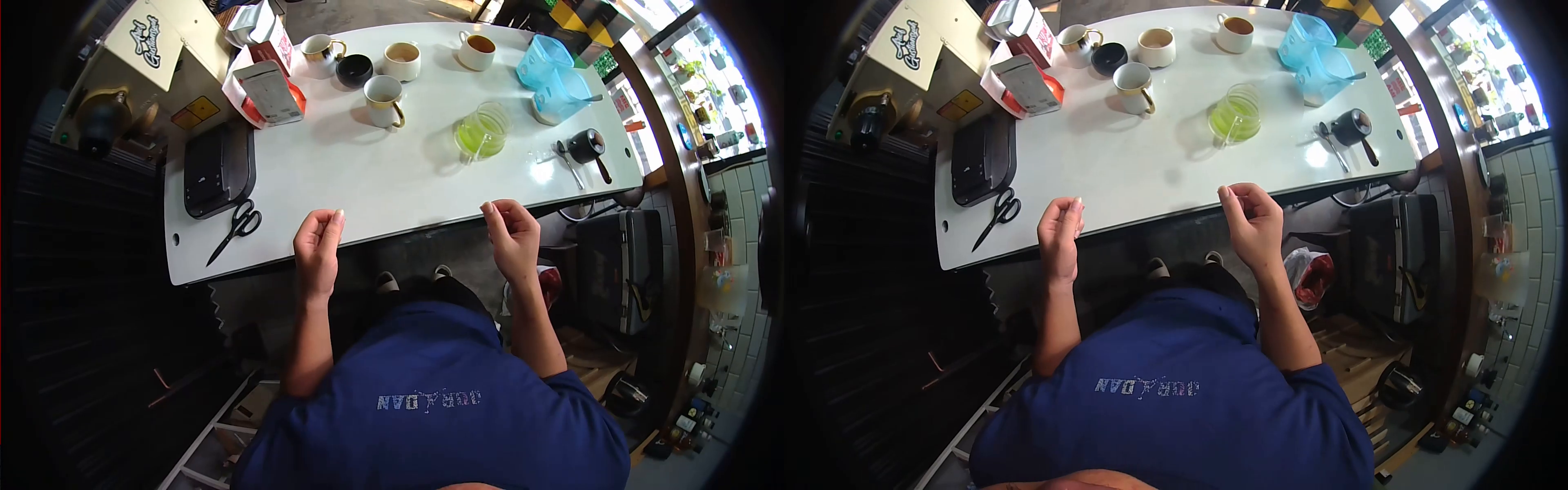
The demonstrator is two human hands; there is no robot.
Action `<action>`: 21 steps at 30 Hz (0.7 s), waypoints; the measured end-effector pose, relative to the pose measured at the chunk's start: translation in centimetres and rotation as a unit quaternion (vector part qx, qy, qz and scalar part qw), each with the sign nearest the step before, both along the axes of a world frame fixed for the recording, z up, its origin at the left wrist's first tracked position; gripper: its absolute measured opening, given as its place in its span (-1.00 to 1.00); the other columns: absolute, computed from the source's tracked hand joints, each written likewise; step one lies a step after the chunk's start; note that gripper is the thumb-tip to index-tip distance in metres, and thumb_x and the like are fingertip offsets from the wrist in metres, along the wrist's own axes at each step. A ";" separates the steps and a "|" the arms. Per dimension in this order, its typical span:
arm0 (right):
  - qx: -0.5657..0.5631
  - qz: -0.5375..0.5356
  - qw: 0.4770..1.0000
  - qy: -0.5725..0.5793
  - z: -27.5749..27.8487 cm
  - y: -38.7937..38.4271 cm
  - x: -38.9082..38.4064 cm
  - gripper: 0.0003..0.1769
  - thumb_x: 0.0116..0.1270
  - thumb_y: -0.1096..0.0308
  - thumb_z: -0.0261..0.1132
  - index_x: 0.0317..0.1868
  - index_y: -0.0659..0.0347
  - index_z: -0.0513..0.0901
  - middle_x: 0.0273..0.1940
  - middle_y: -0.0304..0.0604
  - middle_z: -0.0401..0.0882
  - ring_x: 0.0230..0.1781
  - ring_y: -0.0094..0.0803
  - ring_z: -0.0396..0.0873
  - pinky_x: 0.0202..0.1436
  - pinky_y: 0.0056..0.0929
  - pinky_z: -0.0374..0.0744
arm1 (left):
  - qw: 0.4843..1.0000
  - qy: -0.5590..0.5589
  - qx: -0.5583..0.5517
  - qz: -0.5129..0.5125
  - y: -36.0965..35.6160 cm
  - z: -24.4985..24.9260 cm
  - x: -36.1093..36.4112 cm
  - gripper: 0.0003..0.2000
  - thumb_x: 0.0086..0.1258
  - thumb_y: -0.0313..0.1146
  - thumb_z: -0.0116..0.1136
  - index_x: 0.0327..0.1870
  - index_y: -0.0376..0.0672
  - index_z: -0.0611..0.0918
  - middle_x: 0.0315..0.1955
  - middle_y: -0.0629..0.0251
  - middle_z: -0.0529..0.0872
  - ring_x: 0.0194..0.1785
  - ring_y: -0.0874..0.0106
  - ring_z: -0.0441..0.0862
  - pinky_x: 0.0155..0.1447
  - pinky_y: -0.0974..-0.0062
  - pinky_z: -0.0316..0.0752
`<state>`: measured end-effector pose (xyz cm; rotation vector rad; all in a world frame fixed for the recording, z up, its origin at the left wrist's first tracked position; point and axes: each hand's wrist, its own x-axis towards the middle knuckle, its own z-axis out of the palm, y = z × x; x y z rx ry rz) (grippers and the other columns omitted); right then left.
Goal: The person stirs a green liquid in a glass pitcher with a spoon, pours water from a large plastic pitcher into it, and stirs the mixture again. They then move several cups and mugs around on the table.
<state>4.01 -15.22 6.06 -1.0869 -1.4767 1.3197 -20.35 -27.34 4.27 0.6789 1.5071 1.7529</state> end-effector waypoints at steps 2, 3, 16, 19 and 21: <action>0.006 0.006 1.000 -0.012 0.0 0.3 -0.5 -0.86 0.36 0.42 0.29 -0.31 0.33 0.61 -0.58 -0.54 0.37 -0.59 -0.84 0.19 -0.55 -0.75 0.12 | 1.000 0.000 0.002 0.006 -0.2 0.0 -0.2 -0.89 0.41 -0.39 0.14 -0.32 -0.21 0.55 -0.57 0.58 0.39 -0.52 0.74 0.20 -0.43 0.71 0.08; 0.010 0.010 1.000 -0.017 0.0 0.5 -0.7 -0.86 0.36 0.42 0.29 -0.32 0.33 0.61 -0.59 -0.54 0.37 -0.59 -0.83 0.19 -0.55 -0.74 0.12 | 1.000 0.001 0.003 0.010 -0.2 0.0 -0.2 -0.89 0.41 -0.39 0.14 -0.32 -0.21 0.55 -0.57 0.58 0.39 -0.52 0.74 0.20 -0.43 0.71 0.09; 0.042 0.120 0.988 -0.086 -0.8 9.6 1.1 -0.88 0.30 0.43 0.31 -0.27 0.34 0.63 -0.66 -0.47 0.27 -0.61 -0.75 0.16 -0.54 -0.65 0.18 | 0.998 0.020 -0.004 0.063 6.3 -0.4 3.1 -0.89 0.41 -0.40 0.15 -0.32 -0.21 0.56 -0.56 0.56 0.40 -0.51 0.73 0.21 -0.42 0.71 0.09; 0.056 0.165 0.977 -0.119 0.1 11.9 2.4 -0.86 0.29 0.41 0.32 -0.27 0.33 0.64 -0.68 -0.42 0.25 -0.64 -0.70 0.16 -0.55 -0.59 0.20 | 0.999 0.022 -0.017 0.031 9.4 -0.3 4.8 -0.89 0.40 -0.39 0.15 -0.32 -0.20 0.56 -0.56 0.56 0.41 -0.50 0.72 0.22 -0.42 0.71 0.11; 0.053 0.170 0.976 -0.127 -0.2 13.1 3.1 -0.86 0.29 0.40 0.32 -0.27 0.33 0.64 -0.68 -0.42 0.25 -0.63 -0.70 0.15 -0.55 -0.59 0.20 | 0.999 0.022 -0.012 0.026 11.0 0.4 5.9 -0.89 0.40 -0.39 0.15 -0.32 -0.20 0.56 -0.56 0.56 0.42 -0.50 0.72 0.23 -0.41 0.71 0.12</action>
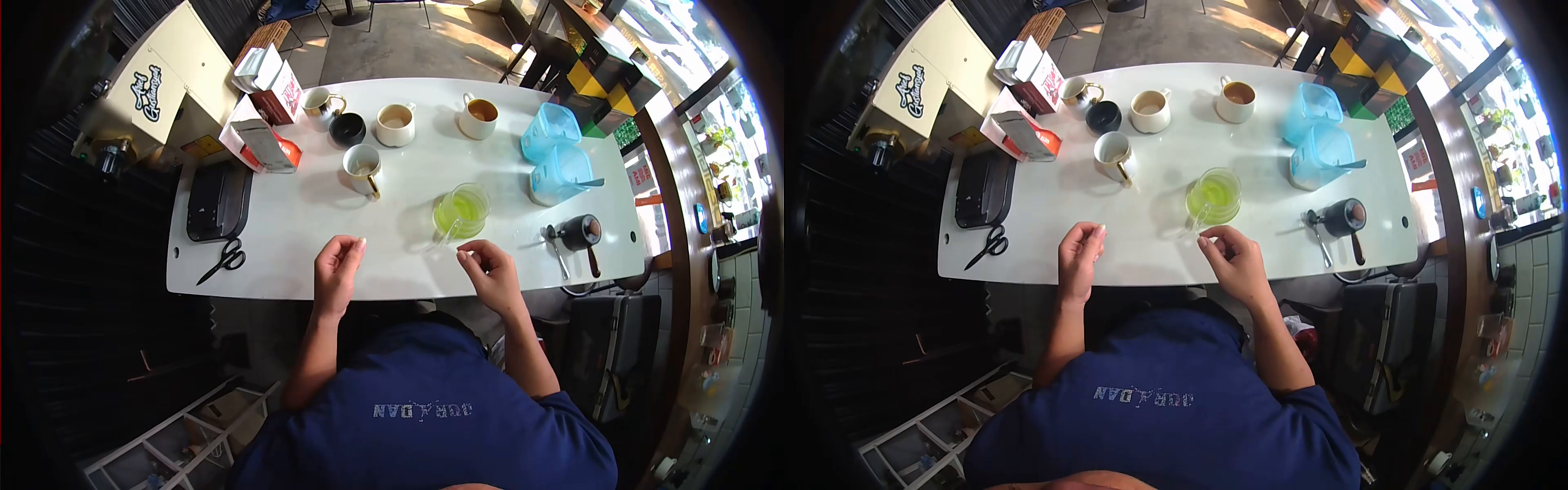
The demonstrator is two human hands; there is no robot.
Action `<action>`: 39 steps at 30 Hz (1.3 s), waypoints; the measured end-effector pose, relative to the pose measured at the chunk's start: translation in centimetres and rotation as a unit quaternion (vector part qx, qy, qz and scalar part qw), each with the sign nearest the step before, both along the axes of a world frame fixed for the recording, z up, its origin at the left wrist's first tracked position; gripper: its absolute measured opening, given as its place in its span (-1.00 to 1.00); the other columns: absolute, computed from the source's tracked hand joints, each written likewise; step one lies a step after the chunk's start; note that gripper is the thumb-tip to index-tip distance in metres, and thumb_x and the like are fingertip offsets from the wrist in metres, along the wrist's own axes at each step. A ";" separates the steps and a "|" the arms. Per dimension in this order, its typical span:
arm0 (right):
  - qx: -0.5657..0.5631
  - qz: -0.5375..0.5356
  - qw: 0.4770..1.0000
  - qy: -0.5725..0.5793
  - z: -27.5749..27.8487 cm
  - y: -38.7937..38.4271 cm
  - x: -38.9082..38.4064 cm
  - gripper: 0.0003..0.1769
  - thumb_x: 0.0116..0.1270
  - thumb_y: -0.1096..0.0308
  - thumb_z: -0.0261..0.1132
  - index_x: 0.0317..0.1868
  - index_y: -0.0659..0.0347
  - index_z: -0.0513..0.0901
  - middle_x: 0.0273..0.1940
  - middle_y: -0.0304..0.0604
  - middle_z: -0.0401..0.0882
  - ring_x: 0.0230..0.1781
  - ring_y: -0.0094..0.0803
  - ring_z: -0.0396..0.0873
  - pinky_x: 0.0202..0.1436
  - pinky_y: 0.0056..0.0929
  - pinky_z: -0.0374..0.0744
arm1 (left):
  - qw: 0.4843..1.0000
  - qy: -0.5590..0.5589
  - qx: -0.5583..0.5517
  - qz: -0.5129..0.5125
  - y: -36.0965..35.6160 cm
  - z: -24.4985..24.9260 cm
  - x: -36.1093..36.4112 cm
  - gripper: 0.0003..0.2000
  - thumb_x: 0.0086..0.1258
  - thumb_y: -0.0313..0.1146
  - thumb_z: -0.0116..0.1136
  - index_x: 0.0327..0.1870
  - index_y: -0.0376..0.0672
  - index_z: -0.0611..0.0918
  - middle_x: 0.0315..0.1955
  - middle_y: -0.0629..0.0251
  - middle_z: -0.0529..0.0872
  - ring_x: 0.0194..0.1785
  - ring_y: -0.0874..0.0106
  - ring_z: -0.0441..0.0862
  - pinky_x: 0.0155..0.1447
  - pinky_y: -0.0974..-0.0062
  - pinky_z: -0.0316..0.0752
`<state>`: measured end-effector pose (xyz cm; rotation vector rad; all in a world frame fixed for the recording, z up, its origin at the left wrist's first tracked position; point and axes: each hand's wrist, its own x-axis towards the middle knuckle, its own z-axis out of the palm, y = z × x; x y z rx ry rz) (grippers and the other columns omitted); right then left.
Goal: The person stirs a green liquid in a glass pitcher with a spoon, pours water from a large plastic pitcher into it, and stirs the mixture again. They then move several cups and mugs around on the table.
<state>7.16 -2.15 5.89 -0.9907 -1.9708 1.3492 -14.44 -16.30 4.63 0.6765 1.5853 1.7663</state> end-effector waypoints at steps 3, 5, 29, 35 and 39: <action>-0.022 0.000 1.000 0.000 -1.1 1.4 0.4 -0.85 0.29 0.39 0.32 -0.27 0.33 0.64 -0.68 -0.42 0.22 -0.62 -0.69 0.14 -0.56 -0.58 0.19 | 1.000 -0.005 0.003 -0.005 1.3 0.4 0.7 -0.89 0.41 -0.38 0.14 -0.32 -0.20 0.56 -0.54 0.54 0.46 -0.49 0.72 0.25 -0.40 0.72 0.15; -0.033 0.009 0.999 -0.025 -1.1 1.9 0.3 -0.84 0.28 0.38 0.32 -0.23 0.32 0.64 -0.68 -0.38 0.23 -0.63 -0.66 0.15 -0.55 -0.57 0.21 | 1.000 -0.001 -0.006 0.001 1.4 0.1 0.4 -0.89 0.41 -0.38 0.15 -0.32 -0.20 0.56 -0.54 0.55 0.45 -0.49 0.72 0.25 -0.41 0.72 0.15; 0.113 -0.020 0.954 -0.277 -3.9 -2.2 -4.4 -0.50 0.22 0.13 0.35 0.16 0.01 0.51 -0.02 0.03 0.46 -0.30 -0.17 0.65 -0.10 -0.23 0.60 | 0.999 -0.021 -0.012 -0.024 2.3 -0.1 -7.7 -0.88 0.40 -0.37 0.14 -0.30 -0.23 0.56 -0.56 0.56 0.40 -0.51 0.72 0.22 -0.42 0.72 0.10; 0.083 -0.057 0.971 -0.216 -4.1 -2.2 -4.4 -0.54 0.22 0.21 0.35 0.10 0.20 0.55 0.04 0.01 0.48 -0.21 -0.20 0.63 -0.12 -0.31 0.60 | 0.999 -0.026 -0.016 -0.040 3.7 -0.4 -8.1 -0.84 0.40 -0.31 0.18 -0.34 -0.19 0.57 -0.53 0.59 0.44 -0.46 0.74 0.22 -0.39 0.74 0.14; 0.065 -0.063 0.982 -0.164 -4.1 -1.6 -3.8 -0.56 0.22 0.25 0.36 0.06 0.28 0.57 0.03 0.02 0.50 -0.22 -0.23 0.62 -0.13 -0.35 0.60 | 0.998 -0.023 -0.024 -0.055 4.4 -0.5 -7.8 -0.84 0.40 -0.30 0.18 -0.33 -0.20 0.57 -0.53 0.59 0.44 -0.47 0.75 0.21 -0.40 0.74 0.12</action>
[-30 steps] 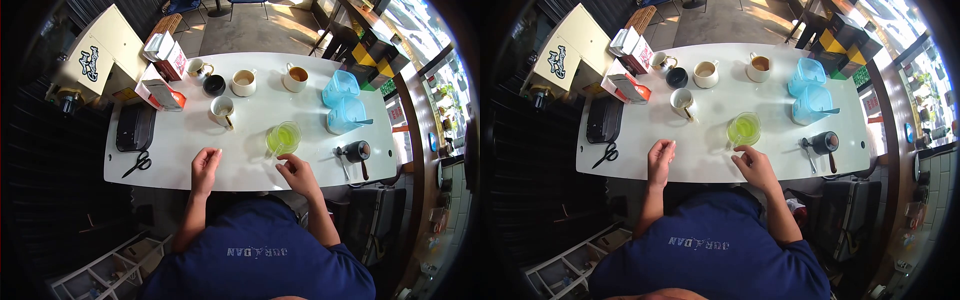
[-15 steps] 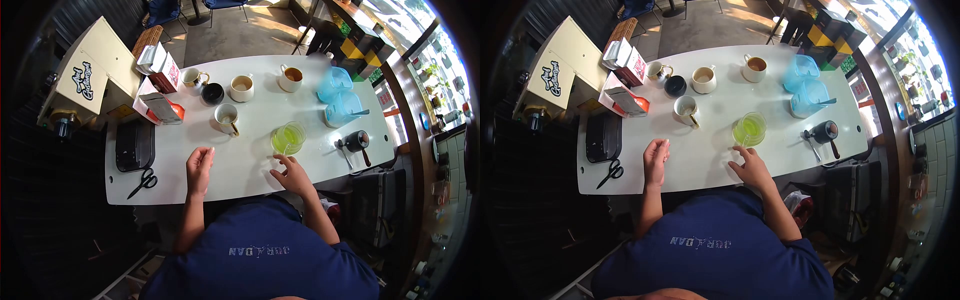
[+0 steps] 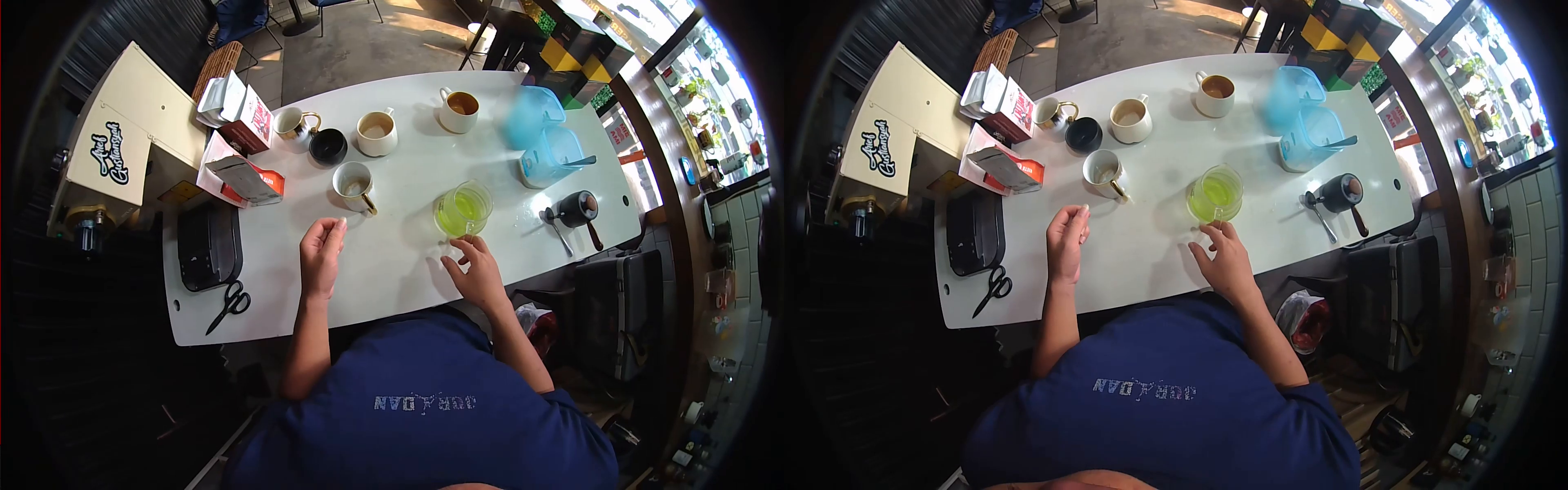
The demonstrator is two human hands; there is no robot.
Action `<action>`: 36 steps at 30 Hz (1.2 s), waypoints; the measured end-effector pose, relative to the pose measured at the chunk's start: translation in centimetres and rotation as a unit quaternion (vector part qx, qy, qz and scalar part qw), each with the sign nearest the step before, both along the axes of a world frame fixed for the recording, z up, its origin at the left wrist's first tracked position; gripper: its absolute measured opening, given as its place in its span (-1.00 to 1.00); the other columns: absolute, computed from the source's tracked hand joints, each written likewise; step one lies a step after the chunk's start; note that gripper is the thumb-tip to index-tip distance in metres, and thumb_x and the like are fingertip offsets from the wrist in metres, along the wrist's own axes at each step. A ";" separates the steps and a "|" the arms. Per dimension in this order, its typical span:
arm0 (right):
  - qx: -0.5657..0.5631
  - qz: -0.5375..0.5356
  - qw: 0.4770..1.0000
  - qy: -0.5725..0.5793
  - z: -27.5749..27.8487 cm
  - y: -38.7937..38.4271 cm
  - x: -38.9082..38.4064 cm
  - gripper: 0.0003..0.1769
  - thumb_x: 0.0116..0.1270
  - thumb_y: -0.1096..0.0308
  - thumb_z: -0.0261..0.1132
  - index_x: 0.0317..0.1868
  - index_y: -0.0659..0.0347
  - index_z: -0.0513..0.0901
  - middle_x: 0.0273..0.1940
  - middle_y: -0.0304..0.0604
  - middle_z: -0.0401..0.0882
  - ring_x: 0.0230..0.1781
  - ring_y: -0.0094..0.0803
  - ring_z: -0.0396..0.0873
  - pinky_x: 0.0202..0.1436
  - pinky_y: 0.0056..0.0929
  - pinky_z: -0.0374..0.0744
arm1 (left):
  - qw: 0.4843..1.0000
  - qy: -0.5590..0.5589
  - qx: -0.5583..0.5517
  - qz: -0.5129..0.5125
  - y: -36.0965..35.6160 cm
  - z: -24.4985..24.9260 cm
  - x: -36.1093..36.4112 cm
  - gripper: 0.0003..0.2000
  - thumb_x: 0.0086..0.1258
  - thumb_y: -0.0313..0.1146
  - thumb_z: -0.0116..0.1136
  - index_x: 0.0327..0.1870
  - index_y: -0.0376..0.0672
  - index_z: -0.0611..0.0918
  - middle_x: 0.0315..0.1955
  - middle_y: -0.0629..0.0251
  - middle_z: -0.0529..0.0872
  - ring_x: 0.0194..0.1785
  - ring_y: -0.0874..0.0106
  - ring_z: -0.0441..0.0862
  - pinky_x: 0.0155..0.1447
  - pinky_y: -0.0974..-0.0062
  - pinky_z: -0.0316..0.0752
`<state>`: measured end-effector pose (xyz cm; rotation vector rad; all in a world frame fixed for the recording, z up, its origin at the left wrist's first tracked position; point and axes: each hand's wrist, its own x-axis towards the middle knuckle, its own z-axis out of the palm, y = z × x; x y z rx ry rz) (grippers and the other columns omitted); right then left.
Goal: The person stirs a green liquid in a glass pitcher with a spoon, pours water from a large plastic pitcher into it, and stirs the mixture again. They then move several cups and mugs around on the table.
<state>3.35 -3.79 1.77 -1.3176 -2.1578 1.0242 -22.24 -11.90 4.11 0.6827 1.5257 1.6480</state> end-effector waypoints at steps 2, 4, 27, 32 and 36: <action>0.018 -0.004 1.000 0.009 -0.1 0.1 0.4 -0.58 0.21 0.26 0.37 0.04 0.30 0.59 0.02 0.02 0.51 -0.23 -0.25 0.62 -0.12 -0.35 0.60 | 1.000 0.002 -0.009 -0.009 0.5 -0.2 0.2 -0.84 0.40 -0.31 0.17 -0.31 -0.20 0.57 -0.51 0.57 0.44 -0.48 0.73 0.22 -0.40 0.74 0.12; 0.012 -0.007 1.000 0.013 -0.1 0.3 0.7 -0.57 0.22 0.26 0.37 0.04 0.30 0.59 0.02 0.02 0.51 -0.23 -0.24 0.62 -0.11 -0.36 0.60 | 1.000 0.004 -0.018 -0.014 1.1 -0.5 0.2 -0.85 0.39 -0.32 0.17 -0.29 -0.21 0.57 -0.50 0.56 0.45 -0.49 0.72 0.23 -0.40 0.74 0.12; -0.001 -0.049 0.997 0.061 -0.9 2.2 2.8 -0.60 0.23 0.28 0.38 0.03 0.30 0.60 0.09 0.01 0.46 -0.08 -0.27 0.61 -0.09 -0.40 0.59 | 0.988 0.035 -0.129 -0.073 4.9 -3.7 1.6 -0.62 0.39 -0.18 0.18 0.08 -0.24 0.48 -0.46 0.44 0.56 -0.45 0.68 0.35 -0.31 0.68 0.26; 0.017 -0.041 0.998 0.054 -0.9 2.5 3.0 -0.65 0.21 0.29 0.39 -0.03 0.27 0.63 0.03 0.00 0.49 -0.13 -0.26 0.61 -0.11 -0.36 0.61 | 0.987 -0.025 -0.132 -0.091 4.9 -3.4 2.1 -0.70 0.46 -0.18 0.09 0.07 -0.15 0.51 -0.43 0.42 0.61 -0.48 0.69 0.38 -0.34 0.68 0.26; 0.025 -0.036 0.997 0.068 -1.1 2.9 3.1 -0.72 0.20 0.32 0.39 -0.13 0.29 0.64 0.02 -0.02 0.51 -0.21 -0.31 0.63 -0.16 -0.40 0.60 | 0.988 -0.024 -0.138 -0.070 5.0 -4.5 1.8 -0.71 0.51 -0.14 0.01 0.06 -0.13 0.52 -0.34 0.38 0.66 -0.42 0.67 0.51 -0.33 0.70 0.28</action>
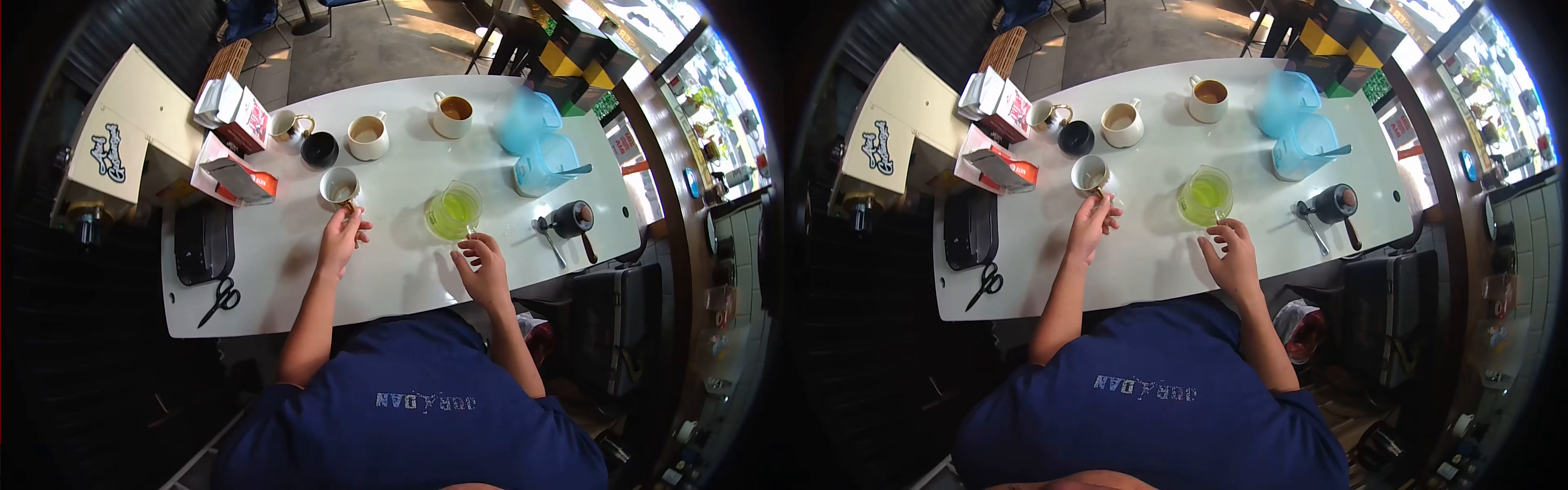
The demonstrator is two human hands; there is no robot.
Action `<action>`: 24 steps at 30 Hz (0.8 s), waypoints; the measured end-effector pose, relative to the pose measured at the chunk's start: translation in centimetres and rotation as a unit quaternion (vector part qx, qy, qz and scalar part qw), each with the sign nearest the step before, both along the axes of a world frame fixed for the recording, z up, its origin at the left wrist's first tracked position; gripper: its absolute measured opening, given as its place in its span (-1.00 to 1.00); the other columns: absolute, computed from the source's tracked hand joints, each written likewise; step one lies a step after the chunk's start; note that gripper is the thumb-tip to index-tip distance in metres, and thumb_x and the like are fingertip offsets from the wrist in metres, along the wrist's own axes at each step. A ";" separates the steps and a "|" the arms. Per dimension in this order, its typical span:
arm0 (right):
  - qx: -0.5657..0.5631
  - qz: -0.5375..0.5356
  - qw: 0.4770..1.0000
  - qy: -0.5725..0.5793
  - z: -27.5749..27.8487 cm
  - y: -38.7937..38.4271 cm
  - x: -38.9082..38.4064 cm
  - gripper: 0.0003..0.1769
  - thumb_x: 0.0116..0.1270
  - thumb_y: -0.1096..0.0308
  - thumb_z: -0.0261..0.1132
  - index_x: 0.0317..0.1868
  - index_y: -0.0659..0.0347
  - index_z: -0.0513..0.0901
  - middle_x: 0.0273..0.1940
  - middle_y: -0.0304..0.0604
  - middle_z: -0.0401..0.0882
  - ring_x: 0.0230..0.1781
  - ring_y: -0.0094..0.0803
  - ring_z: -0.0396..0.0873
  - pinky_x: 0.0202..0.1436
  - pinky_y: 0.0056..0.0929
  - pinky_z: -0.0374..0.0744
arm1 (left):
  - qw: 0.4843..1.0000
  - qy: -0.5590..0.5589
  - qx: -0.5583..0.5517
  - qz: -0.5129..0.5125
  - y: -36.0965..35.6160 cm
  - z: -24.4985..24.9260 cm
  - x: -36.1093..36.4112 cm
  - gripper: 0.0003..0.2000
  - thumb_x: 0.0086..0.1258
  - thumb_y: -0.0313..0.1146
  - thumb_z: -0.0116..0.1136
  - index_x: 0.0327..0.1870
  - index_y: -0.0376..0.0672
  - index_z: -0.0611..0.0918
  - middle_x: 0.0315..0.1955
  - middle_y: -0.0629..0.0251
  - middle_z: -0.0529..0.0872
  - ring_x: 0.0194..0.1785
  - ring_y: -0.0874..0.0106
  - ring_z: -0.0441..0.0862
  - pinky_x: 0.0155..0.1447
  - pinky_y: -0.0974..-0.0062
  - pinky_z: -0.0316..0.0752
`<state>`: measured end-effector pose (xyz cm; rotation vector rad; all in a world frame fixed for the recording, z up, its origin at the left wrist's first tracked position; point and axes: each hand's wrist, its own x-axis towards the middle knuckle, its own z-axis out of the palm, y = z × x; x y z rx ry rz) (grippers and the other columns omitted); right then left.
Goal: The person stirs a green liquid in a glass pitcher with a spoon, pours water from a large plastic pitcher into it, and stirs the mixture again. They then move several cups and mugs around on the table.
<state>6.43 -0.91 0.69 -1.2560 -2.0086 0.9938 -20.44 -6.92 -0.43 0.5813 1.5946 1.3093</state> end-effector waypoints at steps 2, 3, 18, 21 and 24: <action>-0.003 -0.029 0.999 0.043 0.0 0.3 0.0 -0.79 0.20 0.35 0.39 -0.24 0.31 0.62 0.00 -0.03 0.53 -0.34 -0.36 0.64 -0.24 -0.45 0.58 | 1.000 0.004 0.000 0.013 -0.3 -0.5 0.0 -0.72 0.53 -0.14 -0.02 0.04 -0.13 0.53 -0.33 0.37 0.68 -0.38 0.65 0.55 -0.31 0.69 0.31; -0.004 -0.020 0.999 0.040 0.0 0.4 0.0 -0.79 0.20 0.35 0.39 -0.24 0.31 0.62 0.00 -0.03 0.53 -0.34 -0.36 0.64 -0.24 -0.45 0.58 | 1.000 0.016 0.002 0.017 -0.4 -0.5 0.0 -0.72 0.53 -0.14 -0.02 0.03 -0.14 0.54 -0.34 0.37 0.68 -0.38 0.64 0.56 -0.29 0.68 0.33; -0.080 -0.009 0.995 0.065 -0.6 2.7 -0.2 -0.66 0.23 0.38 0.38 -0.34 0.26 0.31 -0.39 -0.08 0.65 -0.60 -0.47 0.54 -0.48 -0.51 0.50 | 0.991 0.058 0.006 0.116 -3.9 -0.9 0.6 -0.68 0.53 -0.15 0.00 0.00 -0.23 0.62 -0.38 0.34 0.71 -0.35 0.61 0.60 -0.22 0.65 0.44; -0.077 -0.001 0.995 0.059 -0.8 3.1 -0.2 -0.66 0.23 0.37 0.38 -0.31 0.26 0.32 -0.40 -0.08 0.63 -0.60 -0.48 0.53 -0.49 -0.51 0.49 | 0.988 0.060 0.003 0.142 -4.5 -1.1 0.5 -0.67 0.51 -0.14 0.02 -0.02 -0.22 0.65 -0.41 0.37 0.71 -0.37 0.62 0.60 -0.24 0.64 0.43; -0.076 0.009 0.997 0.029 -0.2 3.5 -0.2 -0.65 0.23 0.36 0.38 -0.29 0.27 0.32 -0.42 -0.10 0.61 -0.60 -0.49 0.52 -0.49 -0.51 0.48 | 0.985 0.071 -0.008 0.155 -5.0 -1.0 0.3 -0.68 0.51 -0.14 0.02 -0.04 -0.23 0.65 -0.43 0.37 0.70 -0.37 0.62 0.59 -0.25 0.64 0.43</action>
